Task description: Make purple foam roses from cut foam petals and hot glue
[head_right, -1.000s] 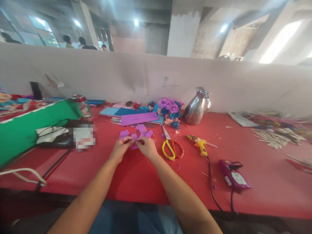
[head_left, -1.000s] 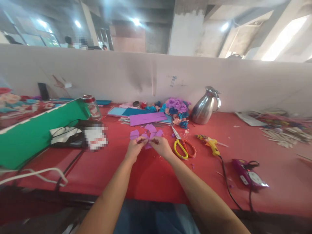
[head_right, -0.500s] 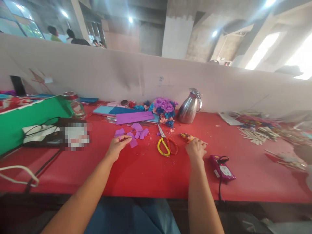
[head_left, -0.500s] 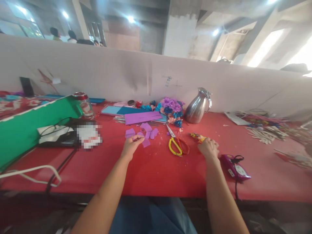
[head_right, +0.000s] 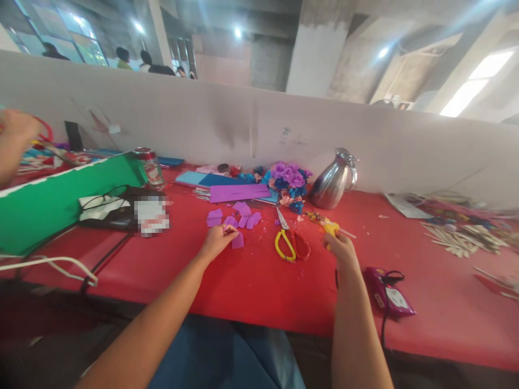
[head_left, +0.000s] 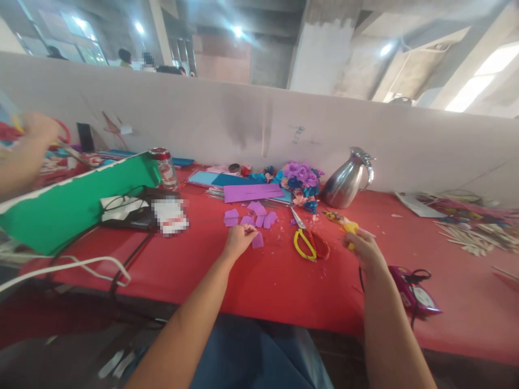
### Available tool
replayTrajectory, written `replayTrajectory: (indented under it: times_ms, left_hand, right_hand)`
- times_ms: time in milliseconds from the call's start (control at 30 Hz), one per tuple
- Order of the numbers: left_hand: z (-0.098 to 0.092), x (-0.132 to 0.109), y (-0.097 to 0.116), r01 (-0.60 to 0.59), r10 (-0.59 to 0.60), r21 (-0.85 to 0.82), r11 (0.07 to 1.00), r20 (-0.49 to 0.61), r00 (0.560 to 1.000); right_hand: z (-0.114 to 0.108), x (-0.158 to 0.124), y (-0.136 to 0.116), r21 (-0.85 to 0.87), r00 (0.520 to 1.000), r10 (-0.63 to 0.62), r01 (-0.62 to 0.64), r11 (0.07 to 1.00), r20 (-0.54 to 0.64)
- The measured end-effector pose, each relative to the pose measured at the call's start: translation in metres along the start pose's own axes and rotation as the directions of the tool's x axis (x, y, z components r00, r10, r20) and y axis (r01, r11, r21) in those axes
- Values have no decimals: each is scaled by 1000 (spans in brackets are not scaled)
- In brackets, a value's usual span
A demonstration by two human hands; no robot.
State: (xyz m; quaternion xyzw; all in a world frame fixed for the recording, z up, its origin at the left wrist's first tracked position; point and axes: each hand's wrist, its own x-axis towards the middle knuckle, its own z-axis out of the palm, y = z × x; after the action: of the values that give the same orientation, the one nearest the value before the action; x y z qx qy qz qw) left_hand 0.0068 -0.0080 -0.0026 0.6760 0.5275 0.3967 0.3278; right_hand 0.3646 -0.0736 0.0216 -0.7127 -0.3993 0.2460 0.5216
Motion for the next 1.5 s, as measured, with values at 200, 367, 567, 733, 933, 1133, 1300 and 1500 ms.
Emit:
replayTrajectory:
  times_ms: [200,367,567,733,933,1133,1300,1500]
  left_hand:
    - [2,-1,-2,25,-25,15,1000,-17,1000]
    - [3,1,-6,55,-55,15,998,6,998]
    - [4,4,-9,85,-85,-45,995,3,996]
    - [4,3,-6,83,-83,-40,996,9,996]
    - [4,5,-10,61,-59,-54,997,28,998]
    - [2,2,-2,79,-78,-27,996,36,996]
    - [0,0,4,88,-88,-17,996,31,996]
    - [-1,-1,7,87,-86,-25,996,35,996]
  right_hand:
    - [26,-51,-46,383,854,48,-282,879,519]
    - [43,-86,-63,266,886,-51,-83,960,461]
    - [61,-111,-65,137,844,-55,-21,990,534]
    - [82,-124,-65,-11,803,-46,66,998,594]
    - [102,-129,-63,-115,809,-73,171,978,583]
    - [109,-127,-59,-195,818,-102,253,948,565]
    - [110,-127,-60,-251,831,-88,265,931,549]
    - [110,-127,-62,-278,831,-80,273,921,550]
